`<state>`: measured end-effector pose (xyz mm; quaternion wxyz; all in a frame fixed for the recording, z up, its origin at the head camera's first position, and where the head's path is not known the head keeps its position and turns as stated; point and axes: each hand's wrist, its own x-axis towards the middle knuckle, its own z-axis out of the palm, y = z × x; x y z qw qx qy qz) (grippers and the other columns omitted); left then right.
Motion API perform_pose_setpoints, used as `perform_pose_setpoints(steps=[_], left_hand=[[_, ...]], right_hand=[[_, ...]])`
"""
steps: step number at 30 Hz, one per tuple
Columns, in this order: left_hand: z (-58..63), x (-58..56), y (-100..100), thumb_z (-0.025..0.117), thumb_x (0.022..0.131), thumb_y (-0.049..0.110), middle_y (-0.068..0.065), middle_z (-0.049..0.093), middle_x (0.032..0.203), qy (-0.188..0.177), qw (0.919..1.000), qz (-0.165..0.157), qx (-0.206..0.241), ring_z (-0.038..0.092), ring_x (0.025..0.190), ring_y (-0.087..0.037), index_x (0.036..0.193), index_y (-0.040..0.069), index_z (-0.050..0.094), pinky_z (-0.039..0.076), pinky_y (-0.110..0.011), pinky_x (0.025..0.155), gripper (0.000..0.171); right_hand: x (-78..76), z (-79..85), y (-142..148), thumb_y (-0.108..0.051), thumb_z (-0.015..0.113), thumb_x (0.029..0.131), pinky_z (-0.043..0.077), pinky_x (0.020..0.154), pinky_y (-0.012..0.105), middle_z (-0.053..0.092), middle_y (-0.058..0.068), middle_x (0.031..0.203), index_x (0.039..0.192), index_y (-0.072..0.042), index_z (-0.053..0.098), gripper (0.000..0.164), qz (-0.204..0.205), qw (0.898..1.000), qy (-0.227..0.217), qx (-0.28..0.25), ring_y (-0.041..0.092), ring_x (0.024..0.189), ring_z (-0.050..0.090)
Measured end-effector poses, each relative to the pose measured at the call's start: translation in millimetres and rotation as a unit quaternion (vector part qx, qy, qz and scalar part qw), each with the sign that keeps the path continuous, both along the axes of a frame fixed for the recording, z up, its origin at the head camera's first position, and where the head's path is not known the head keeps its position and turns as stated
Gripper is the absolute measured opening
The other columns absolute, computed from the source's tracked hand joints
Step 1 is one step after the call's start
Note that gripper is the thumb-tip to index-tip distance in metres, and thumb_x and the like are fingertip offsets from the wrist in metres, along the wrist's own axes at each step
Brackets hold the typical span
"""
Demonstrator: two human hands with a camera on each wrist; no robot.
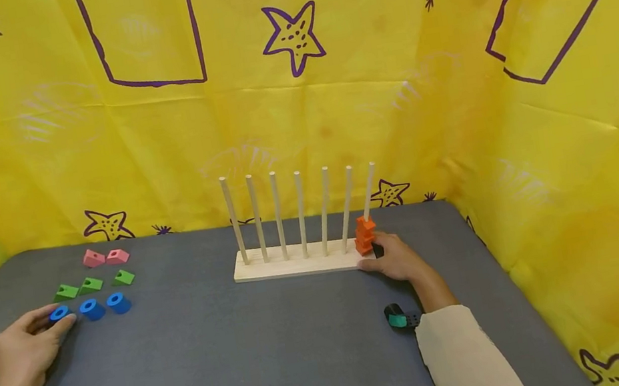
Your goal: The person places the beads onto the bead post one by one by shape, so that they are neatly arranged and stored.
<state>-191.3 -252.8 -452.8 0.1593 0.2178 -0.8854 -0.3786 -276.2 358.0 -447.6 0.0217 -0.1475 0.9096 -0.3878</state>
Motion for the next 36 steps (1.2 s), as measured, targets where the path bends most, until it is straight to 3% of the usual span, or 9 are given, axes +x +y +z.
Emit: perform_pose_setpoints(steps=[5, 9, 14, 19, 21, 26, 28, 31, 36], left_hand=[[7.3, 2.5, -1, 0.072, 0.087, 0.029, 0.008, 0.062, 0.086, 0.012, 0.9969, 0.045, 0.063, 0.045, 0.069, 0.006, 0.129, -0.002, 0.058, 0.044, -0.013, 0.052, 0.054], [16.6, 2.8, 3, 0.075, 0.085, 0.02, 0.02, 0.053, 0.078, 0.055, 0.9834, 0.073, 0.157, 0.05, 0.073, 0.004, 0.121, 0.005, 0.063, 0.045, -0.011, 0.052, 0.041], [32.9, 4.7, 16, 0.078, 0.081, 0.008, 0.015, 0.06, 0.078, 0.134, 0.9493, 0.073, 0.275, 0.058, 0.068, 0.002, 0.101, 0.018, 0.067, 0.047, -0.012, 0.052, 0.025], [49.9, 7.3, 34, 0.077, 0.078, -0.003, 0.003, 0.064, 0.085, 0.216, 0.9098, 0.043, 0.352, 0.065, 0.066, -0.003, 0.099, 0.009, 0.069, 0.05, -0.015, 0.055, 0.026], [57.0, 9.2, 40, 0.077, 0.078, -0.002, 0.002, 0.064, 0.088, 0.225, 0.9126, 0.033, 0.34, 0.065, 0.071, -0.003, 0.103, 0.007, 0.069, 0.05, -0.014, 0.057, 0.028], [74.4, 13.1, 56, 0.077, 0.083, 0.01, 0.006, 0.063, 0.097, 0.201, 0.9519, 0.011, 0.231, 0.063, 0.084, 0.0, 0.117, 0.008, 0.068, 0.048, -0.01, 0.065, 0.035], [81.6, 13.6, 66, 0.075, 0.085, 0.011, 0.006, 0.063, 0.1, 0.202, 0.9608, -0.004, 0.19, 0.062, 0.088, 0.0, 0.119, 0.008, 0.067, 0.047, -0.009, 0.069, 0.035], [94.9, 13.6, 84, 0.073, 0.086, 0.01, 0.004, 0.063, 0.102, 0.223, 0.9605, -0.039, 0.162, 0.062, 0.09, -0.001, 0.12, 0.006, 0.066, 0.047, -0.01, 0.072, 0.035], [117.3, 11.8, 114, 0.072, 0.084, -0.001, 0.002, 0.066, 0.097, 0.281, 0.9417, -0.114, 0.146, 0.065, 0.087, -0.006, 0.117, 0.0, 0.066, 0.049, -0.013, 0.074, 0.033]], right_hand=[[-1.1, -1.4, -2, -0.022, 0.078, 0.083, 0.026, 0.103, 0.061, 0.057, 0.022, 0.122, 0.124, 0.004, 0.057, 0.053, 0.007, 1.0, 0.006, -0.009, 0.041, 0.114, 0.048], [-1.7, -0.2, 0, -0.021, 0.078, 0.083, 0.027, 0.102, 0.061, 0.058, 0.021, 0.12, 0.122, 0.004, 0.058, 0.051, 0.015, 1.0, 0.018, -0.013, 0.04, 0.111, 0.05], [-1.4, -1.4, 4, -0.02, 0.079, 0.082, 0.032, 0.1, 0.058, 0.06, 0.019, 0.115, 0.118, 0.004, 0.059, 0.047, 0.017, 0.999, 0.034, -0.006, 0.039, 0.109, 0.051], [0.1, -1.9, 4, -0.021, 0.08, 0.081, 0.03, 0.1, 0.059, 0.059, 0.019, 0.118, 0.12, 0.002, 0.059, 0.049, 0.011, 1.0, 0.027, 0.0, 0.039, 0.111, 0.05], [-0.4, -1.5, 2, -0.022, 0.079, 0.082, 0.03, 0.101, 0.059, 0.059, 0.019, 0.119, 0.121, 0.002, 0.059, 0.051, 0.013, 1.0, 0.023, -0.001, 0.039, 0.112, 0.05], [-0.4, -2.3, 1, -0.021, 0.079, 0.082, 0.03, 0.101, 0.059, 0.059, 0.019, 0.119, 0.121, 0.002, 0.059, 0.05, 0.012, 1.0, 0.02, -0.003, 0.039, 0.112, 0.05], [-0.1, -2.1, 1, -0.02, 0.079, 0.081, 0.029, 0.101, 0.06, 0.059, 0.02, 0.119, 0.121, 0.002, 0.059, 0.05, 0.012, 1.0, 0.02, -0.004, 0.039, 0.112, 0.05], [0.1, -1.9, 1, -0.02, 0.079, 0.082, 0.03, 0.101, 0.06, 0.059, 0.02, 0.119, 0.121, 0.003, 0.059, 0.05, 0.013, 1.0, 0.024, -0.005, 0.039, 0.112, 0.05], [1.1, 0.9, 0, -0.021, 0.079, 0.082, 0.032, 0.099, 0.059, 0.059, 0.02, 0.117, 0.119, 0.004, 0.059, 0.048, 0.014, 1.0, 0.025, -0.003, 0.039, 0.109, 0.05]])
